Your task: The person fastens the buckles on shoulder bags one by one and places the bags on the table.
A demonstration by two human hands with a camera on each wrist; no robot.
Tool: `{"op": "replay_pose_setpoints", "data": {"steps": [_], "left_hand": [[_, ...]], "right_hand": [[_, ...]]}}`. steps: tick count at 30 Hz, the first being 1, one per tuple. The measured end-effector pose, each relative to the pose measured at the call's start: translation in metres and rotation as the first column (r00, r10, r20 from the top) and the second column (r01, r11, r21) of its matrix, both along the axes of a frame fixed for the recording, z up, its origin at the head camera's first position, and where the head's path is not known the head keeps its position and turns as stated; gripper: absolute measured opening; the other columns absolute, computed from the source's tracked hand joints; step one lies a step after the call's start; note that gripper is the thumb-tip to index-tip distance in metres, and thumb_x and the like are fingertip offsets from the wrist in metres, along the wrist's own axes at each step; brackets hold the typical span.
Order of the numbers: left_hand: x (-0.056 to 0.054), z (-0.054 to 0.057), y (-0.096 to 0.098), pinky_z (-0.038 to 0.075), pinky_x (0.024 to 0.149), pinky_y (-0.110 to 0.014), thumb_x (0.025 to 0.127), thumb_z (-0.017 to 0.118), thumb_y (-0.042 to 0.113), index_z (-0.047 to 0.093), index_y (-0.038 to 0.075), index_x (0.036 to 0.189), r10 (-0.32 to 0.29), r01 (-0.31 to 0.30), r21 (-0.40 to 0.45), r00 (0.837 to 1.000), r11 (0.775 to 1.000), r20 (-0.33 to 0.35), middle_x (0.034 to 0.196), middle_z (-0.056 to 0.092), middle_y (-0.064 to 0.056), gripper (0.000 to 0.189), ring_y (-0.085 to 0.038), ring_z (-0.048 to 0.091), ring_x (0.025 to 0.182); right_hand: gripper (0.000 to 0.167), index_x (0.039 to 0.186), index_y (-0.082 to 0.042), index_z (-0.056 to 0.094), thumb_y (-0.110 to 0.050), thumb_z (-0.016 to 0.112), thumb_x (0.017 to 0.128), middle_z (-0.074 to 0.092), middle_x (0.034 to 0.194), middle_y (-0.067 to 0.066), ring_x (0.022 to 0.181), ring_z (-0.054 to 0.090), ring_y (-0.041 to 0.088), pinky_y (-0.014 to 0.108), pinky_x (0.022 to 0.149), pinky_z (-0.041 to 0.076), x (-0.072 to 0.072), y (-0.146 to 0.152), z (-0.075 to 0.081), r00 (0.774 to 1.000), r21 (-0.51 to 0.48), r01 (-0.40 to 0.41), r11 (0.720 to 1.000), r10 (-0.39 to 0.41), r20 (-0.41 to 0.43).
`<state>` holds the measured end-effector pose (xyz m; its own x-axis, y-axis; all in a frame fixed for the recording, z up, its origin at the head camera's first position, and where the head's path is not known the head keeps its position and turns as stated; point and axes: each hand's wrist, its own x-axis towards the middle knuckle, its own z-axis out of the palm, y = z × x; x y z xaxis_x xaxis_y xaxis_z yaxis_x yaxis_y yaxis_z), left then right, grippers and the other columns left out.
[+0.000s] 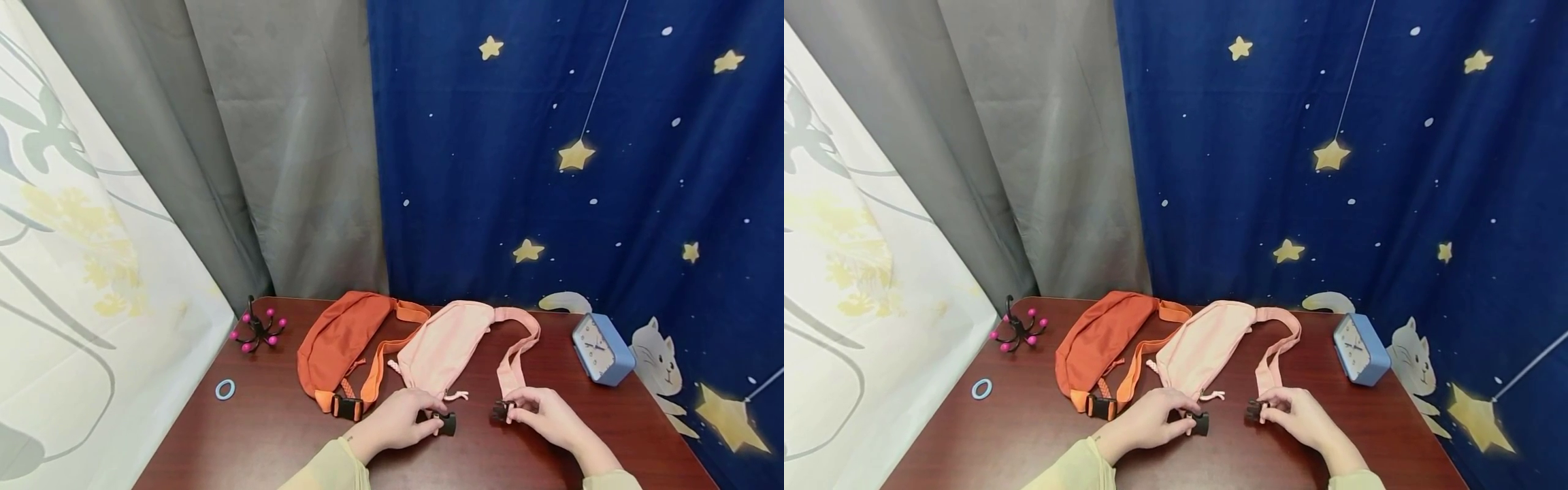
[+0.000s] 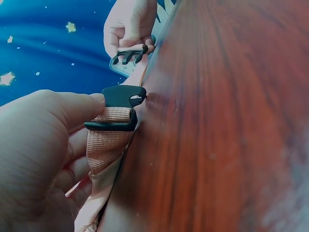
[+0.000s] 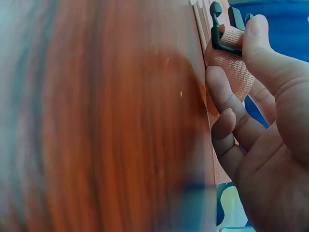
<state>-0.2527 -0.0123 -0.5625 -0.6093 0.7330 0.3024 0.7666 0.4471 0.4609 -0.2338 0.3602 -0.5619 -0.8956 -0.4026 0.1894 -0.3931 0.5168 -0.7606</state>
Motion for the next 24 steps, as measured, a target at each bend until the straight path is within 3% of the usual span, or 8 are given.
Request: {"op": "replay_pose_setpoints", "data": {"steps": [7,17,24], "left_hand": [[-0.001,-0.003,0.000,0.052,0.092,-0.013,0.105,0.075,0.029,0.081,0.026,0.118,0.001,-0.001,0.030,1.000,1.000,0.011,0.100,0.078,0.017,0.015,0.007,0.068,0.093],[-0.001,-0.004,-0.001,0.054,0.093,-0.015,0.105,0.075,0.025,0.081,0.022,0.122,-0.003,-0.001,0.072,0.999,0.997,0.050,0.113,0.081,0.009,0.018,0.005,0.069,0.098],[-0.001,-0.008,-0.001,0.056,0.095,-0.020,0.105,0.075,0.023,0.081,0.022,0.123,0.012,-0.033,0.149,0.990,0.988,0.142,0.120,0.082,0.008,0.019,0.001,0.071,0.102]], "right_hand": [[0.016,0.118,-0.006,0.080,-0.010,0.076,0.103,0.080,0.086,-0.001,0.077,0.072,0.002,0.023,0.069,0.060,-0.001,-0.007,-0.004,1.000,-0.054,-0.025,0.998,0.025,0.004],[0.018,0.122,-0.003,0.078,-0.010,0.071,0.106,0.080,0.086,0.008,0.078,0.073,0.011,0.027,0.069,0.061,-0.001,-0.016,-0.013,0.999,-0.118,-0.046,0.992,0.049,0.024],[0.017,0.121,-0.003,0.078,-0.010,0.071,0.107,0.080,0.086,0.005,0.076,0.073,0.009,0.028,0.068,0.062,-0.002,-0.029,-0.019,0.998,-0.113,-0.050,0.992,0.054,0.030]]}}
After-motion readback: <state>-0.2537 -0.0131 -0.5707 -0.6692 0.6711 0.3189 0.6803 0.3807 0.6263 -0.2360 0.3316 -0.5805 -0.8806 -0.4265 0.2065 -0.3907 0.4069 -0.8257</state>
